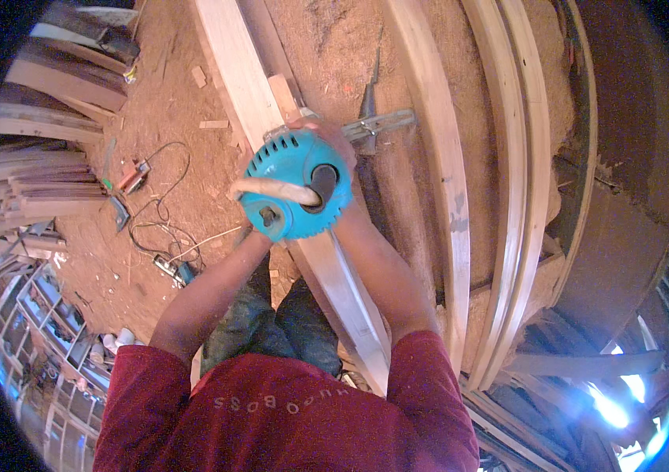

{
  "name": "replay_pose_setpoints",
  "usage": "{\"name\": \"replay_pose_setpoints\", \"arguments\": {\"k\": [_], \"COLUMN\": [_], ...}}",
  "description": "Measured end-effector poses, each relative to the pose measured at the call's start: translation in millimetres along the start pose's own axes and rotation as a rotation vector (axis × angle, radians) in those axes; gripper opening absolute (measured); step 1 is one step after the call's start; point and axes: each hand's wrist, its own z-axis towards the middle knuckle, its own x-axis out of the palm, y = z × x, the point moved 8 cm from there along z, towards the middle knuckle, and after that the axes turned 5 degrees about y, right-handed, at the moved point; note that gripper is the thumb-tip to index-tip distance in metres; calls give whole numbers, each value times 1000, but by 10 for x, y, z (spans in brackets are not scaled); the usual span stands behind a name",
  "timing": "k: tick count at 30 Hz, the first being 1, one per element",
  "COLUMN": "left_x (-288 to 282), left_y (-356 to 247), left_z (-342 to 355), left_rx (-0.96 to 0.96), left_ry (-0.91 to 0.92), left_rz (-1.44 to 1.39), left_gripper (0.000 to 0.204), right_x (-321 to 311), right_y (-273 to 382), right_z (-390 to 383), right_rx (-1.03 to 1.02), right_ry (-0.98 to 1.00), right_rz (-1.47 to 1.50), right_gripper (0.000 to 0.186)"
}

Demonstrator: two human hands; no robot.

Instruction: The person uses a router to smooth the edges of a long wooden beam and then cuts the end of a beam using a circular saw.

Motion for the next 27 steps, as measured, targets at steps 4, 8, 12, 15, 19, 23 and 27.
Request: {"name": "replay_pose_setpoints", "arguments": {"k": [4,8,12,15,19,23,27], "left_x": [32,118,81,40,-43,-55,14], "left_y": [-9,633,634,230,-7,-107,242], "left_z": [19,-185,-159,-2,91,153,-36], "left_rx": [11,30,7,16,54,29,-45], "left_ry": [48,120,105,80,39,59,32], "left_rz": [26,172,132,20,-24,-61,4], "left_gripper": [57,58,58,60,62,64,63], "right_x": [-13,46,74,94,86,92,106], "right_y": [-14,-75,-202,-143,-269,-239,-269], "right_z": [352,662,912,1189,1547,1927,2251], "right_rx": [-73,-144,-230,-327,-424,-540,-602], "right_ry": [4,31,35,1,-43,-108,-138], "right_rz": [-185,-352,-539,-676,-770,-864,-895], "right_gripper": [73,74,74,74,75,75,76]}}
